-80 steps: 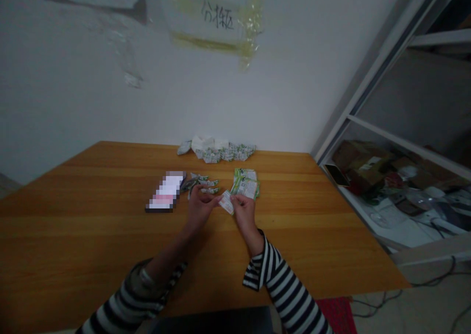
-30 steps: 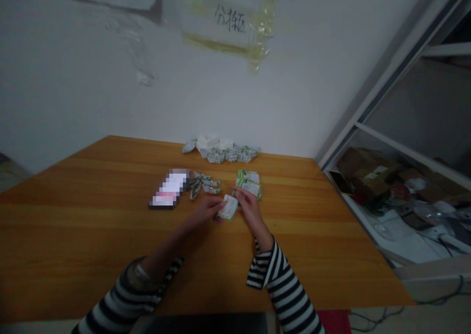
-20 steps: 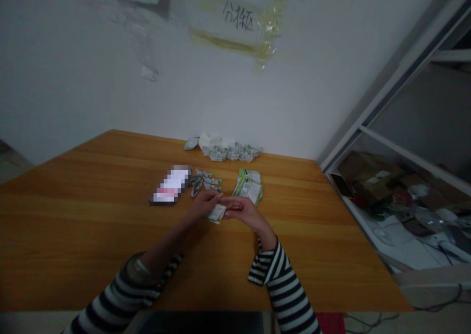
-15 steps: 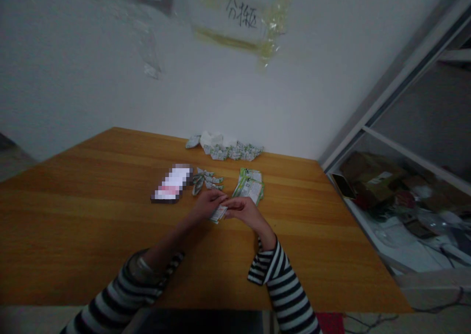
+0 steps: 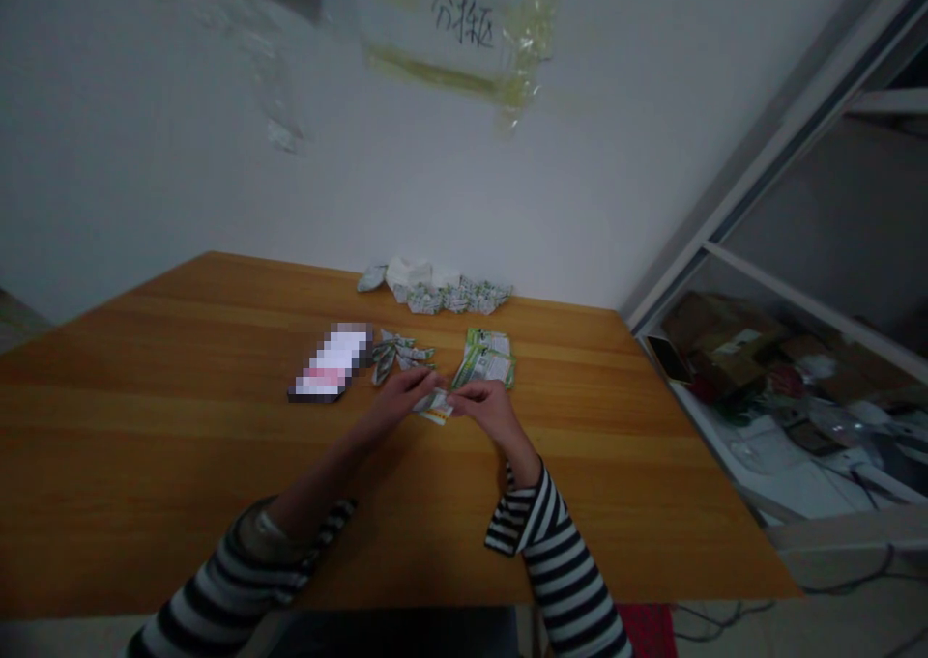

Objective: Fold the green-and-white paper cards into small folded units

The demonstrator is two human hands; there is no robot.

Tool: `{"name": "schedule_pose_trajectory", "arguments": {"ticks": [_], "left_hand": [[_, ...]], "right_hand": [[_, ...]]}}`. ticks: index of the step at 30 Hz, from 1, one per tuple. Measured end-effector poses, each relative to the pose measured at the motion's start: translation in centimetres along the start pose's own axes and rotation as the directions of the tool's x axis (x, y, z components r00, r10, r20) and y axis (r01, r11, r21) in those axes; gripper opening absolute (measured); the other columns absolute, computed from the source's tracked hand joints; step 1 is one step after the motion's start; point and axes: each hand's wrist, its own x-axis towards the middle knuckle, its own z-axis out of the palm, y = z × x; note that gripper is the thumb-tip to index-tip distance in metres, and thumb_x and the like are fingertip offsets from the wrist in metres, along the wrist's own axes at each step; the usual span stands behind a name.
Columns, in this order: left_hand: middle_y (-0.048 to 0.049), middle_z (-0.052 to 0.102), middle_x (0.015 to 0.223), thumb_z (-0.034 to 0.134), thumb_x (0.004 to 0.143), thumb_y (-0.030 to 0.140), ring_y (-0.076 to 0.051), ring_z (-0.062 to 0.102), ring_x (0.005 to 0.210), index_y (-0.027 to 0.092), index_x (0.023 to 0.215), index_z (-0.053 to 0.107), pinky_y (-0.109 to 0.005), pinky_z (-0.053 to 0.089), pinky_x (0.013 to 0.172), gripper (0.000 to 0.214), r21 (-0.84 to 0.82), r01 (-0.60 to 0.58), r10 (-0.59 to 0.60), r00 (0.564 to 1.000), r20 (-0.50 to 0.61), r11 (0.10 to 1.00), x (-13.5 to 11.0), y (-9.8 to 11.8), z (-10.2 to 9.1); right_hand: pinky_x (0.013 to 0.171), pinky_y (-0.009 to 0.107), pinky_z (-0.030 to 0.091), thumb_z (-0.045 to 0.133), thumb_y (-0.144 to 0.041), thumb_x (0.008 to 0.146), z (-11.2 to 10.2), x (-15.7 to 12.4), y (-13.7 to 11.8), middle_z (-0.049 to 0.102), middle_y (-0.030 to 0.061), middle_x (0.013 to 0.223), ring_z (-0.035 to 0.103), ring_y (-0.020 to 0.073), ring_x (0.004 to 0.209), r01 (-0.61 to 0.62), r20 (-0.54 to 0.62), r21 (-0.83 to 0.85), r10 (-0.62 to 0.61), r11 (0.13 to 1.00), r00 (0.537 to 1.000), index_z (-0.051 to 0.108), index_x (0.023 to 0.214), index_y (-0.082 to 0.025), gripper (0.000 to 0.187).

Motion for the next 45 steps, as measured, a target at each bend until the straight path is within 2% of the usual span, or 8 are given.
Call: {"name": "schedule_pose_trajectory", "arguments": {"ticks": [6, 10, 16, 21, 28, 35, 41, 45], "left_hand": [[-0.0048, 0.071, 0.085, 0.075, 0.067, 0.04, -0.02, 0.062, 0.08, 0.015, 0.084, 0.074, -0.026, 0.047, 0.071, 0.03, -0.031, 0.005, -0.005, 1.0, 0.001, 0.999, -0.2, 0.1, 0.5], [-0.0048, 0.07, 0.081, 0.07, 0.072, 0.044, -0.02, 0.062, 0.08, 0.016, 0.07, 0.074, -0.026, 0.048, 0.071, 0.028, -0.076, 0.014, -0.018, 0.998, -0.059, 0.997, -0.1, -0.5, 0.8], [-0.0067, 0.068, 0.093, 0.075, 0.067, 0.037, -0.021, 0.063, 0.087, 0.016, 0.071, 0.075, -0.029, 0.05, 0.078, 0.022, -0.112, -0.019, 0.007, 0.994, -0.107, 0.994, -0.1, -1.0, 0.8], [-0.0065, 0.07, 0.089, 0.076, 0.066, 0.037, -0.02, 0.064, 0.083, 0.015, 0.074, 0.071, -0.029, 0.05, 0.076, 0.025, -0.223, 0.01, -0.028, 0.997, -0.075, 0.975, -0.1, -0.8, 1.0], [0.0002, 0.062, 0.064, 0.068, 0.072, 0.047, -0.014, 0.055, 0.064, 0.015, 0.062, 0.064, -0.024, 0.043, 0.063, 0.034, -0.109, 0.047, -0.058, 0.993, -0.105, 0.993, -0.2, -0.4, 1.1], [-0.0039, 0.069, 0.079, 0.068, 0.071, 0.044, -0.02, 0.061, 0.086, 0.017, 0.06, 0.066, -0.028, 0.045, 0.078, 0.03, -0.065, 0.029, -0.042, 0.978, -0.204, 0.997, -0.3, -0.6, 1.3], [0.0005, 0.062, 0.062, 0.069, 0.07, 0.045, -0.013, 0.053, 0.061, 0.015, 0.061, 0.063, -0.024, 0.041, 0.06, 0.032, -0.153, 0.093, -0.118, 0.979, -0.168, 0.984, -0.3, -0.9, 1.5], [0.0014, 0.06, 0.06, 0.07, 0.067, 0.047, -0.013, 0.052, 0.059, 0.015, 0.06, 0.064, -0.024, 0.04, 0.059, 0.034, -0.16, 0.112, -0.14, 0.974, -0.178, 0.981, -0.3, -1.2, 1.5]], "right_hand": [[0.049, 0.024, 0.049, 0.078, -0.047, 0.063, 0.2, 0.0, -0.7, 0.067, 0.0011, 0.054, 0.058, 0.0135, 0.048, 0.027, -0.148, -0.017, -0.03, 0.999, 0.988, 0.072, 0.06, -0.018, 0.03], [0.05, 0.025, 0.051, 0.079, -0.048, 0.061, 0.5, 0.0, -0.9, 0.069, 0.0016, 0.057, 0.06, 0.0144, 0.051, 0.016, -0.161, 0.04, -0.009, 0.999, 0.987, 0.07, 0.061, -0.018, 0.031], [0.051, 0.023, 0.051, 0.083, -0.041, 0.058, 0.3, 0.2, -0.7, 0.071, -0.0002, 0.061, 0.061, 0.0124, 0.05, 0.006, -0.178, 0.122, 0.016, 0.992, 0.984, 0.073, 0.075, -0.019, 0.029], [0.052, 0.025, 0.052, 0.083, -0.041, 0.057, 0.2, 0.3, -0.5, 0.073, 0.0032, 0.065, 0.063, 0.014, 0.052, -0.001, -0.194, 0.103, 0.021, 0.995, 0.981, 0.075, 0.071, -0.018, 0.028], [0.047, 0.023, 0.049, 0.084, -0.038, 0.055, 0.5, 0.3, -0.3, 0.071, 0.0019, 0.057, 0.059, 0.0127, 0.047, -0.009, -0.245, 0.078, 0.027, 0.997, 0.969, 0.075, 0.065, -0.018, 0.024], [0.058, 0.03, 0.056, 0.085, -0.043, 0.053, 0.8, 0.2, 0.3, 0.073, 0.0036, 0.063, 0.066, 0.0172, 0.055, -0.095, -0.205, 0.216, 0.14, 0.972, 0.969, 0.073, 0.065, -0.018, 0.031], [0.059, 0.03, 0.056, 0.086, -0.042, 0.053, 1.3, 0.1, 0.3, 0.073, 0.0037, 0.063, 0.065, 0.0158, 0.054, -0.078, -0.252, 0.245, 0.142, 0.966, 0.957, 0.072, 0.063, -0.017, 0.03], [0.057, 0.029, 0.055, 0.085, -0.042, 0.053, 1.5, 0.1, 0.5, 0.072, 0.003, 0.061, 0.064, 0.0159, 0.053, -0.073, -0.28, 0.257, 0.146, 0.964, 0.949, 0.07, 0.061, -0.018, 0.029]]}}
